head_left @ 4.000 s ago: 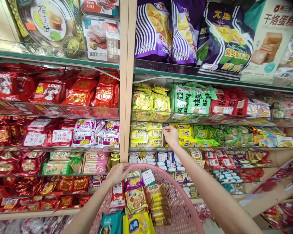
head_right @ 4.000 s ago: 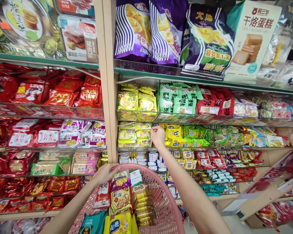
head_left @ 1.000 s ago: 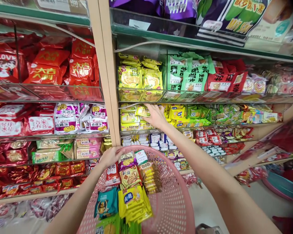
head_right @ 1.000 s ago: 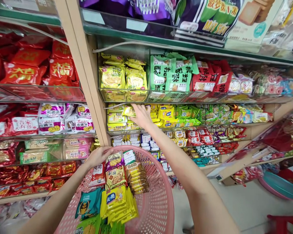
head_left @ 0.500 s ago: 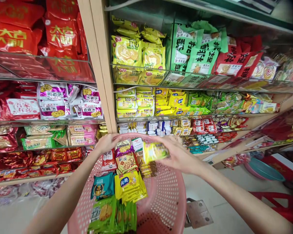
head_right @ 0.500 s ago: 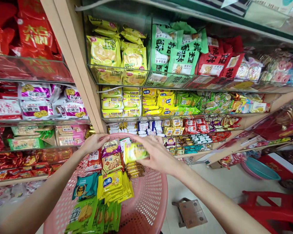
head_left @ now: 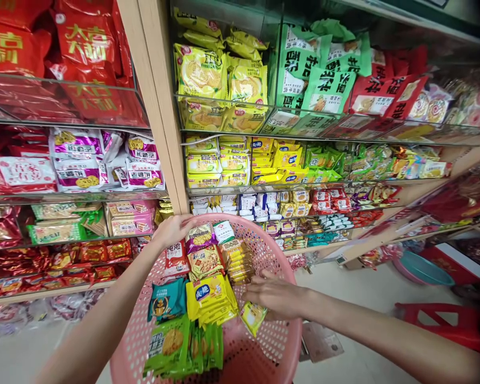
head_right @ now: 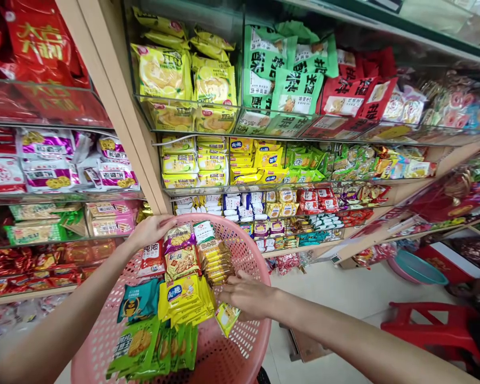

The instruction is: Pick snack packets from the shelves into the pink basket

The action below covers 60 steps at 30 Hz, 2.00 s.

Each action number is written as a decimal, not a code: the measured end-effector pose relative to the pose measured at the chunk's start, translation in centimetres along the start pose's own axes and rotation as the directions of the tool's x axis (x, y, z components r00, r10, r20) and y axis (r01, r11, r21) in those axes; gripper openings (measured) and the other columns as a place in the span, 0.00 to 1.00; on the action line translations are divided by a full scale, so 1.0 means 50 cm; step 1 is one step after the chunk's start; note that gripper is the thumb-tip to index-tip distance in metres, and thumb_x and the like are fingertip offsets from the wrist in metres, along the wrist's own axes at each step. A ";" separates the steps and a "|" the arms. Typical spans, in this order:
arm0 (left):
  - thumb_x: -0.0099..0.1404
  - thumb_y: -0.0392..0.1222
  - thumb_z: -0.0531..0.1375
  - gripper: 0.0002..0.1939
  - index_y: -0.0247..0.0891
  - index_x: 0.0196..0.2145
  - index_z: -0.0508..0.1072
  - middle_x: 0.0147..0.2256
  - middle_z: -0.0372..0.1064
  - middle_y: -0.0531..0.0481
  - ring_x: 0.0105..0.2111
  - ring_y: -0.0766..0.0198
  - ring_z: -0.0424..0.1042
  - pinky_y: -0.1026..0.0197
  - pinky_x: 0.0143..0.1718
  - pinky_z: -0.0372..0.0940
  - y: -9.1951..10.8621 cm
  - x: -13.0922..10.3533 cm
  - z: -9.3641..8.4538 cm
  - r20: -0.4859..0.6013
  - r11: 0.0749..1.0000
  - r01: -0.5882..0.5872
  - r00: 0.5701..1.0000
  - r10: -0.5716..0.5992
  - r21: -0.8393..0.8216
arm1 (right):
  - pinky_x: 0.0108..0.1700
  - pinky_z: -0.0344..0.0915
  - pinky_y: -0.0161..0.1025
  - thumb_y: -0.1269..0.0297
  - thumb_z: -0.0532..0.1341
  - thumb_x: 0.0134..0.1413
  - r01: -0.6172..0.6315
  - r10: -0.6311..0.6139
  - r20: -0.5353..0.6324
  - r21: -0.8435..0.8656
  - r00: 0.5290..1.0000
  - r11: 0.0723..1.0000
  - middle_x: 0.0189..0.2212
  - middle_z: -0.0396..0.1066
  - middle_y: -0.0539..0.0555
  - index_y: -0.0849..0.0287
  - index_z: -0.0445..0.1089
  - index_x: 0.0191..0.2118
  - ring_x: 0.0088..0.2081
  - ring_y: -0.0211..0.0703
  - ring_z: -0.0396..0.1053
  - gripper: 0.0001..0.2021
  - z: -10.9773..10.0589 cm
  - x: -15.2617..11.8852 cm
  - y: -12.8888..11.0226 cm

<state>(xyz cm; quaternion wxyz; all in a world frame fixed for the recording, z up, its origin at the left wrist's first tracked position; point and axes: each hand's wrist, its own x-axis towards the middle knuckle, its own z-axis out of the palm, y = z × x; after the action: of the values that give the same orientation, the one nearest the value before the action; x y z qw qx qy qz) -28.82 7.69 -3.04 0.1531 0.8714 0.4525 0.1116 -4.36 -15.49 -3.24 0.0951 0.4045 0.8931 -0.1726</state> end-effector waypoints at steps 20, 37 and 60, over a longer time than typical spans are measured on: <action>0.61 0.65 0.41 0.30 0.50 0.49 0.70 0.46 0.71 0.52 0.44 0.55 0.71 0.58 0.43 0.63 0.005 -0.002 -0.004 0.006 1.000 0.018 1.000 -0.018 -0.005 | 0.39 0.59 0.47 0.73 0.52 0.55 -0.391 0.370 -0.126 -0.280 0.920 0.877 0.36 0.70 0.60 0.62 0.63 0.42 0.40 0.51 0.67 0.09 0.049 0.049 -0.023; 0.61 0.64 0.42 0.30 0.48 0.49 0.70 0.44 0.72 0.51 0.42 0.56 0.71 0.60 0.41 0.64 0.005 0.003 -0.001 0.000 1.000 0.018 1.000 -0.018 0.008 | 0.40 0.65 0.46 0.68 0.68 0.40 -0.372 0.384 0.051 -0.161 0.922 0.914 0.40 0.70 0.61 0.65 0.61 0.46 0.43 0.53 0.68 0.25 0.053 0.065 -0.003; 0.61 0.64 0.42 0.29 0.50 0.48 0.71 0.46 0.72 0.53 0.44 0.55 0.71 0.60 0.42 0.63 0.012 0.000 -0.006 0.005 1.000 0.028 1.000 -0.028 0.009 | 0.46 0.56 0.48 0.72 0.64 0.42 -0.327 0.361 0.142 -0.213 0.922 0.921 0.40 0.70 0.63 0.68 0.66 0.45 0.46 0.54 0.64 0.20 -0.010 0.031 0.003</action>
<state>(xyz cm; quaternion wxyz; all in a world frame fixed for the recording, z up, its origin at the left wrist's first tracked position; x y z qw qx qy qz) -28.48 7.43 -2.57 0.1521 0.8659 0.4648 0.1052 -5.28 -14.14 -3.28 0.2409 0.5277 0.8078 -0.1047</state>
